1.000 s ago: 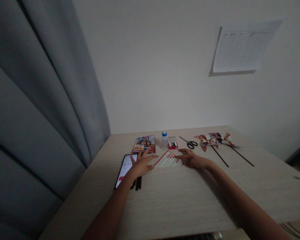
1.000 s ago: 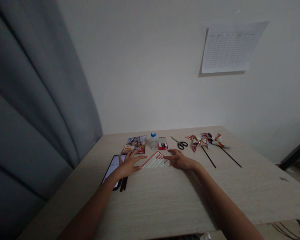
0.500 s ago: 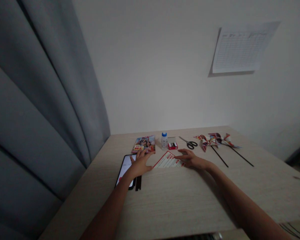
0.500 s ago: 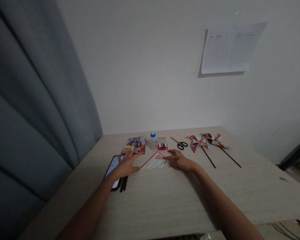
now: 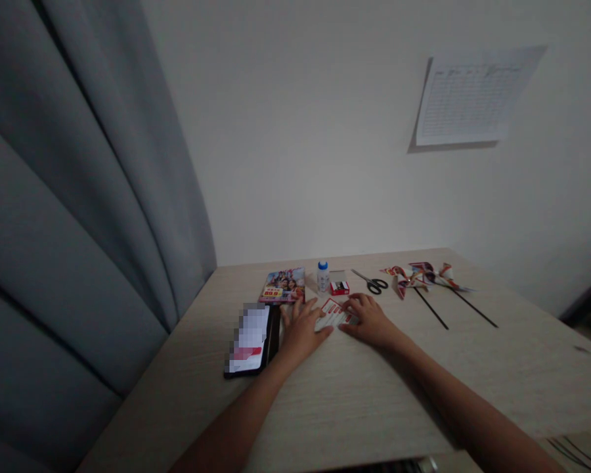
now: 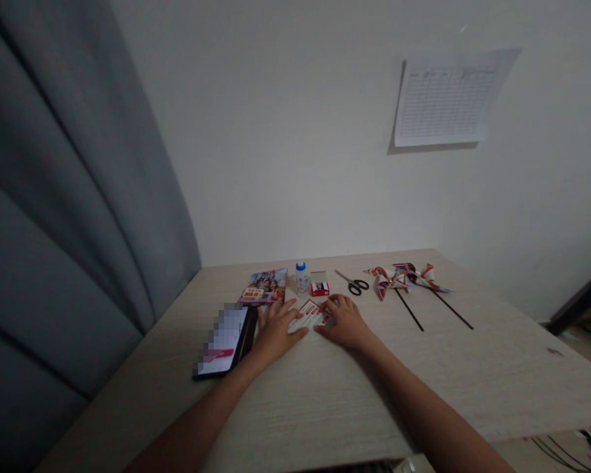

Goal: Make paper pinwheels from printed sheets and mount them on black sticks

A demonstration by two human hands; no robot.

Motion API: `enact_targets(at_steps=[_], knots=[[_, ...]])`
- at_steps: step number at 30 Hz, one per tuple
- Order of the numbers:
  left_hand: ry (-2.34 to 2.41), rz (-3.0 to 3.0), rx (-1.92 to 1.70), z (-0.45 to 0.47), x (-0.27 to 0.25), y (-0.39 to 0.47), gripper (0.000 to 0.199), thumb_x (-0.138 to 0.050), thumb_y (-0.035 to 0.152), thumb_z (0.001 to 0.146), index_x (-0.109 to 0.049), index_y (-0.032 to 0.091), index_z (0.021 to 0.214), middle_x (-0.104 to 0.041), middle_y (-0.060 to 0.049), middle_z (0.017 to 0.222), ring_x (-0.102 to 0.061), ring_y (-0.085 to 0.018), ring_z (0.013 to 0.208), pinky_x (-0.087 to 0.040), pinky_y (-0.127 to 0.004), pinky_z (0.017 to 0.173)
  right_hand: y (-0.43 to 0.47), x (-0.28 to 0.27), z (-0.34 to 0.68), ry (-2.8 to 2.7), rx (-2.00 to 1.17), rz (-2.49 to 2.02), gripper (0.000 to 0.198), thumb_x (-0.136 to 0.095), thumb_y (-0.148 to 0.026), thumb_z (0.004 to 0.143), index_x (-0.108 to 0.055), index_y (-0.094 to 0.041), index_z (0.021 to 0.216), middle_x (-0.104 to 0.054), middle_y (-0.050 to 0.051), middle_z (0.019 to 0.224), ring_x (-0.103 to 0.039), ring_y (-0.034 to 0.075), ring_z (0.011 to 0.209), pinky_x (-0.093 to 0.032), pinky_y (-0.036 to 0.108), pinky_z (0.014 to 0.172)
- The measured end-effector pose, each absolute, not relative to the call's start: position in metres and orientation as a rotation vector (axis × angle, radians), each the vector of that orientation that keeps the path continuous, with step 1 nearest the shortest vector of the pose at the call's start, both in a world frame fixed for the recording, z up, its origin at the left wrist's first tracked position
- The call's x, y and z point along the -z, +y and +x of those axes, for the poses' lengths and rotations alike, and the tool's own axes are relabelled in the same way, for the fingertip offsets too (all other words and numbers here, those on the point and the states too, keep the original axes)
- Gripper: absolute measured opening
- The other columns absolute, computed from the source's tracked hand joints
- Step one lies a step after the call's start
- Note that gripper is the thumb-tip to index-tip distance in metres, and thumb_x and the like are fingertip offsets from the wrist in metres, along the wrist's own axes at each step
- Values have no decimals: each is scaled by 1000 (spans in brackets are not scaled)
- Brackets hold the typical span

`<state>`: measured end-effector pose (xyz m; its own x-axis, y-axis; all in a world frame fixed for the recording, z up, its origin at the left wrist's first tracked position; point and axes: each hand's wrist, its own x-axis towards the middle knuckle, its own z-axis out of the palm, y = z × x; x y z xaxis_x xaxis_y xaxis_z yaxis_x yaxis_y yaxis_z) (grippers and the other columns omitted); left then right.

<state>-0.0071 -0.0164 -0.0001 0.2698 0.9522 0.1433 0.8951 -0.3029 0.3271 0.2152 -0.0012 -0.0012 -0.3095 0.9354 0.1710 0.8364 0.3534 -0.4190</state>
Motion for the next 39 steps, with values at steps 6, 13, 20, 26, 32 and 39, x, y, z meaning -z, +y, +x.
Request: enact_targets(at_steps=[6,13,20,26,32,39], knots=[[1752,2337,-496,-4,0,-15,43,-63,59,82,-66,32,115,-43,1,153,-21,-38,145,3,-71,114,-3,1,210,-2227,-339,-1583,60,-71,-57,76,-59,-24,125,-46,13,138,-41,30,129,-31,45,110],[1763,2307,-513,-3,0,-13,43,-68,59,78,-66,32,112,-44,1,153,-22,-38,144,1,-72,113,0,2,207,-2184,-374,-1663,62,-74,-56,72,-59,-24,124,-45,13,137,-40,31,129,-30,46,109],[1752,2215,-474,-4,-1,-6,64,-72,56,74,-54,41,134,-40,0,156,-18,-39,146,1,-72,112,8,6,214,-2215,-435,-1633,59,-76,-50,72,-61,-26,123,-44,12,139,-39,30,131,-29,46,112],[1766,2206,-424,-12,-6,-2,81,-75,55,71,-44,39,143,-34,-1,159,-16,-39,147,-2,-71,113,14,7,228,-2287,-493,-1543,56,-74,-45,76,-61,-27,127,-42,13,141,-41,30,132,-32,45,111],[1769,2187,-352,-26,-12,0,82,-75,56,70,-42,38,144,-25,-3,162,-10,-38,149,-2,-71,113,19,6,239,-2364,-540,-1457,57,-74,-38,76,-61,-29,131,-42,13,144,-40,32,134,-33,47,112],[1785,2206,-314,-39,-16,4,76,-75,53,71,-47,39,140,-21,-2,164,-9,-39,150,-3,-74,111,20,-1,247,-2409,-682,-1372,59,-71,-31,77,-60,-26,135,-38,14,149,-37,33,138,-30,48,115]])
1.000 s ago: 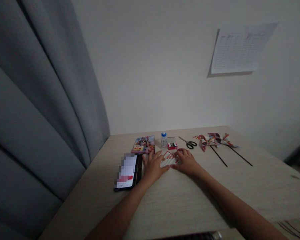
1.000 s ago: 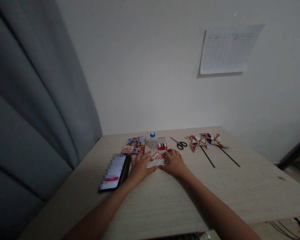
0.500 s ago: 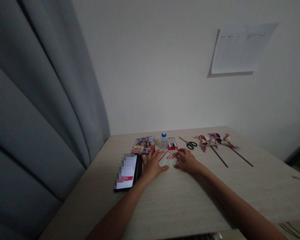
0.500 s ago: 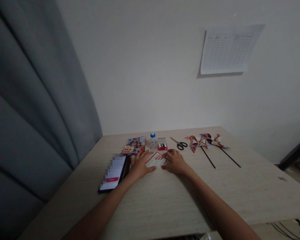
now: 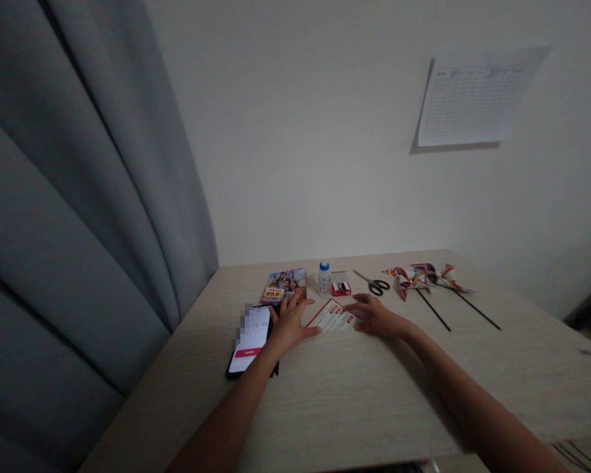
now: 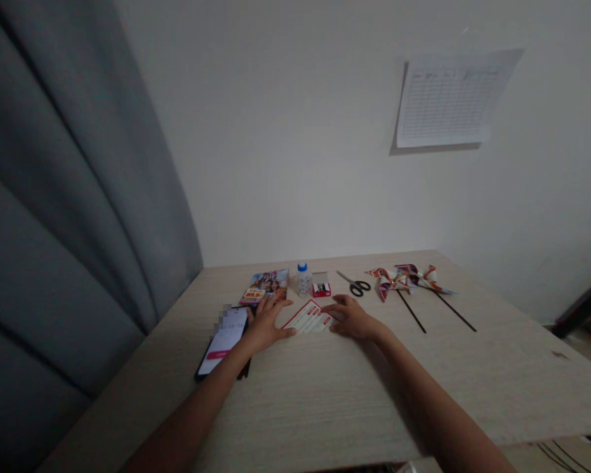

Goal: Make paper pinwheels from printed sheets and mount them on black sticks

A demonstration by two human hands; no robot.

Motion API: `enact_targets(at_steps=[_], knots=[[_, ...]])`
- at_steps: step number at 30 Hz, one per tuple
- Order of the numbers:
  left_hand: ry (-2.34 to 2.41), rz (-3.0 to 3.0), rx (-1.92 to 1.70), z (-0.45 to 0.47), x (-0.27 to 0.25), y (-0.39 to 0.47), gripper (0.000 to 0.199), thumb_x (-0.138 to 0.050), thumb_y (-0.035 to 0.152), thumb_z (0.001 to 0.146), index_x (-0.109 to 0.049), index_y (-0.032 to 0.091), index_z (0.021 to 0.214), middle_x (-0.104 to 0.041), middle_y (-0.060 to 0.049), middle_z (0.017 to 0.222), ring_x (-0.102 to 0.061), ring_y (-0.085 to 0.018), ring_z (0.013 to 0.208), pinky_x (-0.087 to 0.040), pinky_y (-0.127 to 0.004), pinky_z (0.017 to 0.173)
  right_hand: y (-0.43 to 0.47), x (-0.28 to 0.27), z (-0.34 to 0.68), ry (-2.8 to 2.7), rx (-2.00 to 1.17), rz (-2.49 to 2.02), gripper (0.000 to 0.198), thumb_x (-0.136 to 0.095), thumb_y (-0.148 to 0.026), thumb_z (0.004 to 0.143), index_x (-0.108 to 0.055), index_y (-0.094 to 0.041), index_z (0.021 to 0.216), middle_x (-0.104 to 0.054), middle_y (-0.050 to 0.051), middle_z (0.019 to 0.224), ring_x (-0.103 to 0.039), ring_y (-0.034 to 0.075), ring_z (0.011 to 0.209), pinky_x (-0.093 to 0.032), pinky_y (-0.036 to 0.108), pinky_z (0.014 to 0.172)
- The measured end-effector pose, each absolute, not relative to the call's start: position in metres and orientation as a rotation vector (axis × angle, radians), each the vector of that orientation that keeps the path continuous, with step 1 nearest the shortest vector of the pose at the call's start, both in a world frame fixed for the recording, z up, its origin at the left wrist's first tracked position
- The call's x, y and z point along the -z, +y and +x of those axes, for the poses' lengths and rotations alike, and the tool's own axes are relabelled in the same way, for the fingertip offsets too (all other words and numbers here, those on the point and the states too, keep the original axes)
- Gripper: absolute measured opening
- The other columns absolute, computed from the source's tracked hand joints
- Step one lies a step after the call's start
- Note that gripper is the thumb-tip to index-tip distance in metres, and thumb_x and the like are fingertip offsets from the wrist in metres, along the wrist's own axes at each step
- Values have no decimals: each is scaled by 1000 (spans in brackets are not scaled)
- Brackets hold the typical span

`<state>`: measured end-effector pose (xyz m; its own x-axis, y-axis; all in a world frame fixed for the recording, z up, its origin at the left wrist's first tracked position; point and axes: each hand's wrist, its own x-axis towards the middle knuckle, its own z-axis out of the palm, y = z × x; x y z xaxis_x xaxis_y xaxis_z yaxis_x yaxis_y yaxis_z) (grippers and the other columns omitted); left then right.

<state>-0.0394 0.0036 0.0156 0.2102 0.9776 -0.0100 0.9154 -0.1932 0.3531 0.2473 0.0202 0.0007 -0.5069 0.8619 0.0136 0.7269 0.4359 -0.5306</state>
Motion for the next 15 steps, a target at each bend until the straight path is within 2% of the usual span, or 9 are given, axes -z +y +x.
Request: enact_targets(at_steps=[7,15], knots=[[1798,2237,-261,-49,-20,3,69,-74,53,73,-51,41,137,-16,1,165,-1,-39,151,5,-74,110,21,-2,254,-2405,-825,-1346,62,-67,-25,76,-57,-31,137,-34,9,153,-33,31,141,-26,50,118],[1828,2267,-242,-61,-18,5,61,-72,53,75,-54,42,133,-15,2,165,0,-41,150,3,-76,108,22,-2,259,-2435,-859,-1271,63,-64,-19,79,-54,-29,140,-33,10,155,-35,31,140,-29,48,117]])
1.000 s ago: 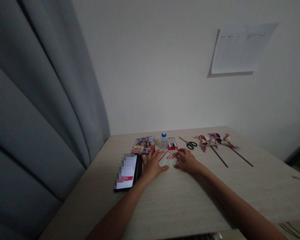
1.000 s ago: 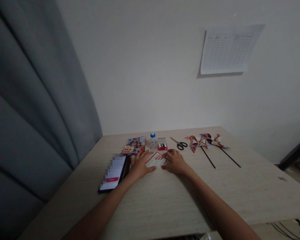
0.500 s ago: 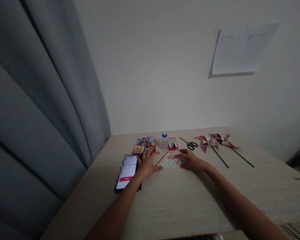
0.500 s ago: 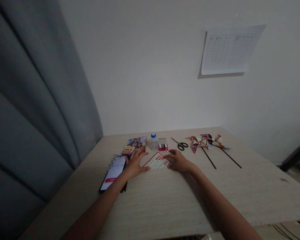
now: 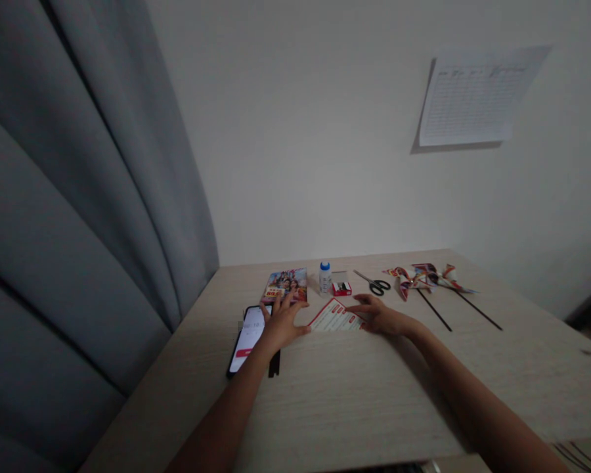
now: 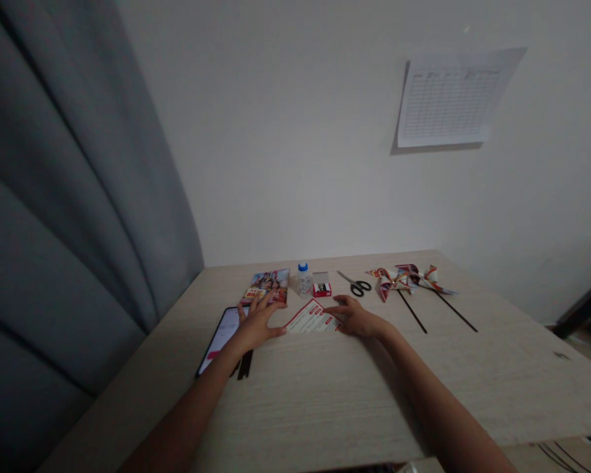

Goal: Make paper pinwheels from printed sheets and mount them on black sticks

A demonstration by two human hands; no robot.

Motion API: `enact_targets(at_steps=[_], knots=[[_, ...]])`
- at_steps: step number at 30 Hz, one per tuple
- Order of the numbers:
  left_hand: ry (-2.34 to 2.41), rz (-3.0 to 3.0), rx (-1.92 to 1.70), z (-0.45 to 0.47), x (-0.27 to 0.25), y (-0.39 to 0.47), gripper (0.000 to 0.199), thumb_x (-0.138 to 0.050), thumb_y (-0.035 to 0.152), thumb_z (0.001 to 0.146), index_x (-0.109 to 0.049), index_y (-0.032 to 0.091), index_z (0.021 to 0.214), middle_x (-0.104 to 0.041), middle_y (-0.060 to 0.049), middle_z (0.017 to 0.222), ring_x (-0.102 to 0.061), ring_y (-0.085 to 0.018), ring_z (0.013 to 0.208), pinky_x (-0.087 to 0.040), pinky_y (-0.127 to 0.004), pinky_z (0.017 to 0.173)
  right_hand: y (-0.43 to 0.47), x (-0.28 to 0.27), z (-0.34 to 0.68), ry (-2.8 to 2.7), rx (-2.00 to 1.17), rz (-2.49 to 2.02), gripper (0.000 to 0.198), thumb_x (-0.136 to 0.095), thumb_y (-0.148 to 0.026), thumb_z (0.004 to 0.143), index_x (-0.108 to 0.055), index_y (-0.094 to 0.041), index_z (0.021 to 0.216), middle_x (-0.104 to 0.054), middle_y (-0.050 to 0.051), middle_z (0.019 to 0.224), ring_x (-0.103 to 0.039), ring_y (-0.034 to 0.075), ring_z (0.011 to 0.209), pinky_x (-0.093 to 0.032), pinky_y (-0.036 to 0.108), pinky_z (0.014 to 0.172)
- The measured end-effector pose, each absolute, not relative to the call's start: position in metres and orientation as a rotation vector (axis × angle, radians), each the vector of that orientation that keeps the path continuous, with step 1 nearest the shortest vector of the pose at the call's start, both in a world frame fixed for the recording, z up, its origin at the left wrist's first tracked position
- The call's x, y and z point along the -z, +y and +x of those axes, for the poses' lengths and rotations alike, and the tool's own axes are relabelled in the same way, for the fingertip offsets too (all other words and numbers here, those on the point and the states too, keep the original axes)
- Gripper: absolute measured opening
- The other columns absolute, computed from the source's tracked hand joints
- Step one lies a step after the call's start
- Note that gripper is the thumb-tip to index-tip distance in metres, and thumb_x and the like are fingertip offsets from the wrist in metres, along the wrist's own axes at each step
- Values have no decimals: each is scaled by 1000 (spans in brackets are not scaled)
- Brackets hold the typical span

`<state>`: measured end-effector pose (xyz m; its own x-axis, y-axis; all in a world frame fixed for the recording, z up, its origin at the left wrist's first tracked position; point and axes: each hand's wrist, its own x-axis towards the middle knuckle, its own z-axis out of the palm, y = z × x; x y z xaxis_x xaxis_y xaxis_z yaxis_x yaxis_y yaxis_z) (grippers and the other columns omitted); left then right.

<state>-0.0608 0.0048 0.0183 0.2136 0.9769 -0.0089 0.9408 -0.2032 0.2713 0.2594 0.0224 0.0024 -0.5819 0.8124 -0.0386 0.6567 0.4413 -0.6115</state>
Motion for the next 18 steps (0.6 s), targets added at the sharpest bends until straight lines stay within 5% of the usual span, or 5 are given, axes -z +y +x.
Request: enact_targets(at_steps=[18], knots=[[1835,2205,-113,-69,-28,4,55,-69,46,80,-54,44,133,-19,-1,164,-4,-40,150,1,-78,106,29,-1,272,-2511,-945,-1129,69,-61,-26,82,-43,-27,148,-31,12,153,-35,31,141,-29,46,117]])
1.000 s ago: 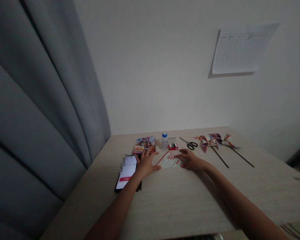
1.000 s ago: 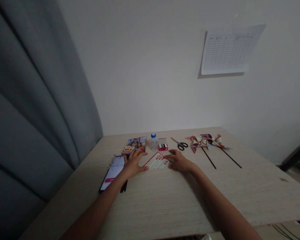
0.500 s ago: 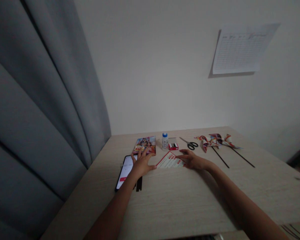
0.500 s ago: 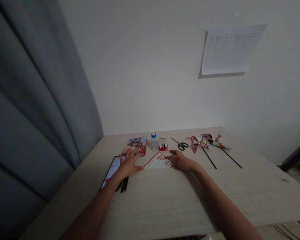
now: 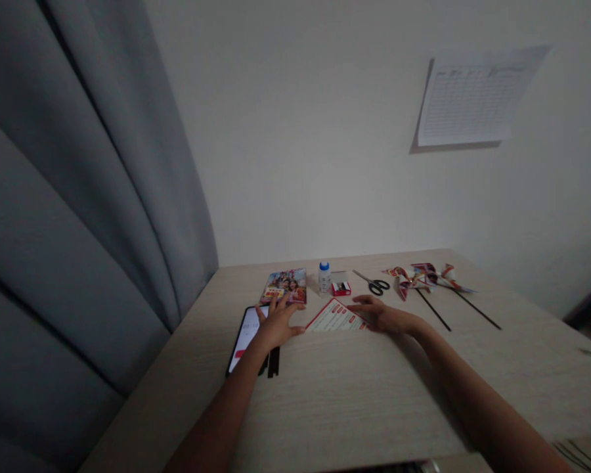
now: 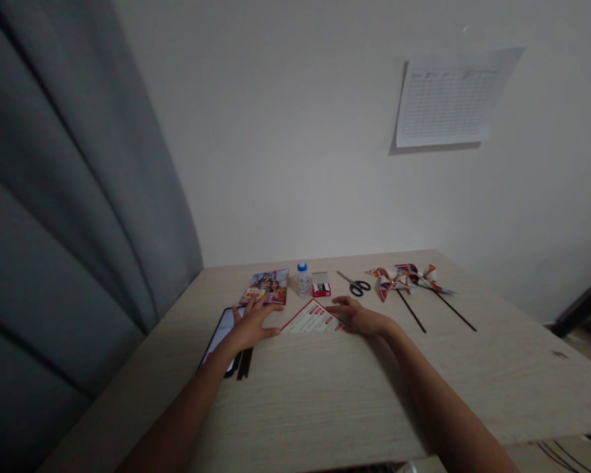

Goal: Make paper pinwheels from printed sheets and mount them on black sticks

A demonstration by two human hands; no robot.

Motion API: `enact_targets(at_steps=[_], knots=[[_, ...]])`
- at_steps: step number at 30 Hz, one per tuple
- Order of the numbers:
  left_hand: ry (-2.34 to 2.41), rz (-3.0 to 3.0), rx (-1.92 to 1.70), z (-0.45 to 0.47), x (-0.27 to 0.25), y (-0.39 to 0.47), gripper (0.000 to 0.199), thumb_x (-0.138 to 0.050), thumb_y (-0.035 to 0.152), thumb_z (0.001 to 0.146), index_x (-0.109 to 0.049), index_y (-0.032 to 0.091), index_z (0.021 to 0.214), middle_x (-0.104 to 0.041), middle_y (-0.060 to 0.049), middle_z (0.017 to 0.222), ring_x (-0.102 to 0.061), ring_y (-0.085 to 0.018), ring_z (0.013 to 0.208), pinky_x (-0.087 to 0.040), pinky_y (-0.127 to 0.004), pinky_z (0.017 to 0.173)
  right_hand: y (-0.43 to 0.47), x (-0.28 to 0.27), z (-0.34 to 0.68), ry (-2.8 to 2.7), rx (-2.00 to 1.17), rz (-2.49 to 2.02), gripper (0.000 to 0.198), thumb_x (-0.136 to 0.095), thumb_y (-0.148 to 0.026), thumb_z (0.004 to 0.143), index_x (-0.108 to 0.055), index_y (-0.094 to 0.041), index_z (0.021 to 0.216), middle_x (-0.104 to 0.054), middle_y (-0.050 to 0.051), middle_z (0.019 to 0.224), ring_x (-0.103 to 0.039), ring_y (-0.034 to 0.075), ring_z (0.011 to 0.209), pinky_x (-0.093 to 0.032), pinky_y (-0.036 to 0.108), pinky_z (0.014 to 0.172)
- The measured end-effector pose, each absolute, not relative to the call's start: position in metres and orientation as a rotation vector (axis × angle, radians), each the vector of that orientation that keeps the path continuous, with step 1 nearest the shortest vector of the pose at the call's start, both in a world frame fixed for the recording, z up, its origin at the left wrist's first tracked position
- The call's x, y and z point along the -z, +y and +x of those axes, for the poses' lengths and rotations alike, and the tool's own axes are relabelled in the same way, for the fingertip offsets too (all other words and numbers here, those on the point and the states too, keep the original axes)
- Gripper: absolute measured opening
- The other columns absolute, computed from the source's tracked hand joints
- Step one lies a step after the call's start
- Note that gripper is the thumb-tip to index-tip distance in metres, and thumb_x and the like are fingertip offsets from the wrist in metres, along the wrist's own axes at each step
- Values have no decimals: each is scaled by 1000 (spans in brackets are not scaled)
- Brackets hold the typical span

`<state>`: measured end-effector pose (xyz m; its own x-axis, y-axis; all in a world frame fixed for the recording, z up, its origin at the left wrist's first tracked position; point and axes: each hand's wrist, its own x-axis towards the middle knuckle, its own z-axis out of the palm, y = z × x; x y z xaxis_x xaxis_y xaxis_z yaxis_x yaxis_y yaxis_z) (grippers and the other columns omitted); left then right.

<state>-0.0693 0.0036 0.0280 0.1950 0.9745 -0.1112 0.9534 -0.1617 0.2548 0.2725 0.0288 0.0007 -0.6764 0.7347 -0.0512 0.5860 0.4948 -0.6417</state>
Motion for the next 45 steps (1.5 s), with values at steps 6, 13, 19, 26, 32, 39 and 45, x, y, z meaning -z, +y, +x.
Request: enact_targets(at_steps=[6,13,19,26,32,39,45], knots=[[1828,2204,-136,-71,-25,5,55,-69,44,80,-54,45,133,-22,-1,163,-7,-39,150,-2,-79,105,29,-1,277,-2476,-997,-1067,71,-62,-22,78,-45,-31,147,-32,9,154,-36,31,141,-29,47,116],[1830,2259,-222,-71,-22,3,60,-73,40,78,-54,43,134,-27,-3,162,-12,-40,149,1,-77,107,31,6,281,-2390,-996,-1108,74,-62,-13,70,-52,-28,142,-36,9,153,-37,29,140,-26,48,118],[1761,2315,-391,-54,-20,0,42,-52,27,93,-57,46,131,-37,5,157,-17,-33,149,3,-75,110,30,9,278,-2294,-947,-1222,72,-60,-8,64,-60,-23,135,-38,11,152,-37,30,140,-27,48,118],[1673,2344,-346,-45,-17,-5,40,-65,48,86,-62,49,125,-39,4,156,-15,-39,148,8,-76,107,30,15,272,-2288,-877,-1242,66,-61,-14,68,-60,-22,134,-36,12,152,-35,31,140,-26,49,118],[1717,2266,-271,-47,-18,-2,44,-67,52,82,-60,53,126,-32,5,160,-11,-42,149,5,-78,106,31,5,283,-2267,-1031,-1177,79,-56,-8,57,-60,-25,134,-36,8,155,-34,31,141,-25,48,118],[1714,2310,-281,-44,-20,-6,44,-67,47,83,-61,51,127,-31,5,160,-9,-41,149,8,-77,106,33,2,286,-2271,-1075,-1124,83,-51,-6,53,-61,-26,133,-39,7,154,-36,29,141,-25,49,117],[1696,2339,-348,-42,-18,-9,42,-65,41,86,-61,47,128,-36,2,158,-9,-39,150,8,-78,106,37,9,282,-2212,-1068,-1142,56,-58,-15,70,-67,-21,125,-45,10,148,-43,28,135,-32,46,115]])
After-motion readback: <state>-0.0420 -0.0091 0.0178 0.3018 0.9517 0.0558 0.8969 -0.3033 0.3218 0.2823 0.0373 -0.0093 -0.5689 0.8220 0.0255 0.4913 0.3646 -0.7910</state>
